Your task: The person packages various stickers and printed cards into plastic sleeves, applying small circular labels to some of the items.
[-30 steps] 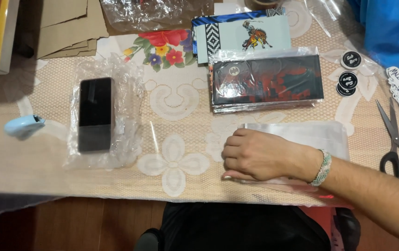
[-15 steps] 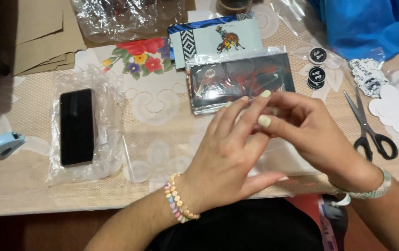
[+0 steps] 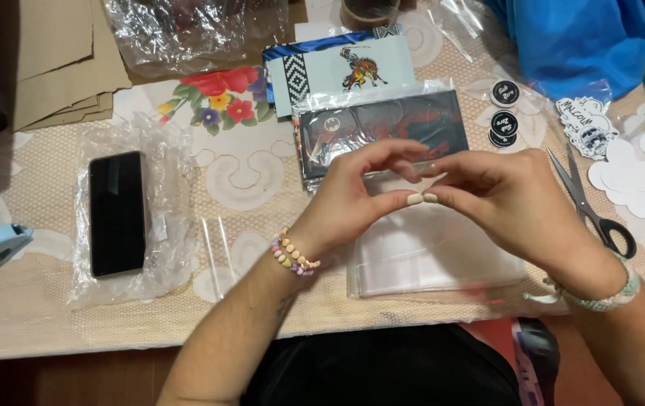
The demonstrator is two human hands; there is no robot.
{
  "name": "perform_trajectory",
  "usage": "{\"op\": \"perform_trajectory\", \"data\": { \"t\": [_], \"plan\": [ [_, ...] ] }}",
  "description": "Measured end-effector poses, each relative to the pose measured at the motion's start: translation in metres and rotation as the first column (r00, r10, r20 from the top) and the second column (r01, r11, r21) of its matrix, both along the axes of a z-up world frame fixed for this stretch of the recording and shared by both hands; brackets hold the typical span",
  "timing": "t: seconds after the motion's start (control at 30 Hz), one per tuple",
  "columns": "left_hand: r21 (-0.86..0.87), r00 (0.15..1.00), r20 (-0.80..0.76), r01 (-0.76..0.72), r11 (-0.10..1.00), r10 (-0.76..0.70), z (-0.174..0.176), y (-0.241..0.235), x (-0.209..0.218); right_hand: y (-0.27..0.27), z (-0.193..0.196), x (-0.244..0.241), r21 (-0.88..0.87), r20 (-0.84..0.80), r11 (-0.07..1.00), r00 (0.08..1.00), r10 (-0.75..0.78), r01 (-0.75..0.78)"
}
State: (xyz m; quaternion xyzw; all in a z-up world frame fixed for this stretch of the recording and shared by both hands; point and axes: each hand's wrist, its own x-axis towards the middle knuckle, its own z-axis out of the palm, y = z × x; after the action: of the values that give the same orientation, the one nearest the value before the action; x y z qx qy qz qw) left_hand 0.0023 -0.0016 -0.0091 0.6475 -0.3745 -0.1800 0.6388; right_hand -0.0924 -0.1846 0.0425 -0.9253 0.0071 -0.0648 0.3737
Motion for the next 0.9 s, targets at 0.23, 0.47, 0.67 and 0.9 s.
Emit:
{"op": "perform_trajectory", "data": {
  "t": [0.23, 0.47, 0.67, 0.9],
  "plan": [
    [-0.020, 1.000, -0.018, -0.007, 1.000, 0.006, -0.027, -0.001, 0.000, -0.044, -0.001, 0.094, -0.080, -0.002, 0.996, 0.999, -0.040, 0.039],
    [-0.105, 0.992, -0.126, -0.002, 0.994, -0.011, -0.027, 0.000, -0.006, -0.056, -0.063, 0.205, -0.409, -0.243, 0.901, 0.934, -0.261, 0.145],
    [-0.170, 0.973, -0.217, 0.042, 0.985, -0.079, -0.030, -0.001, -0.009, -0.076, -0.081, 0.216, -0.357, -0.230, 0.903, 0.915, -0.331, 0.237],
    [-0.143, 0.992, -0.071, 0.092, 0.985, -0.103, -0.033, -0.001, -0.007, -0.085, -0.072, 0.199, 0.214, -0.151, 0.947, 0.966, -0.209, 0.239]
  ]
}}
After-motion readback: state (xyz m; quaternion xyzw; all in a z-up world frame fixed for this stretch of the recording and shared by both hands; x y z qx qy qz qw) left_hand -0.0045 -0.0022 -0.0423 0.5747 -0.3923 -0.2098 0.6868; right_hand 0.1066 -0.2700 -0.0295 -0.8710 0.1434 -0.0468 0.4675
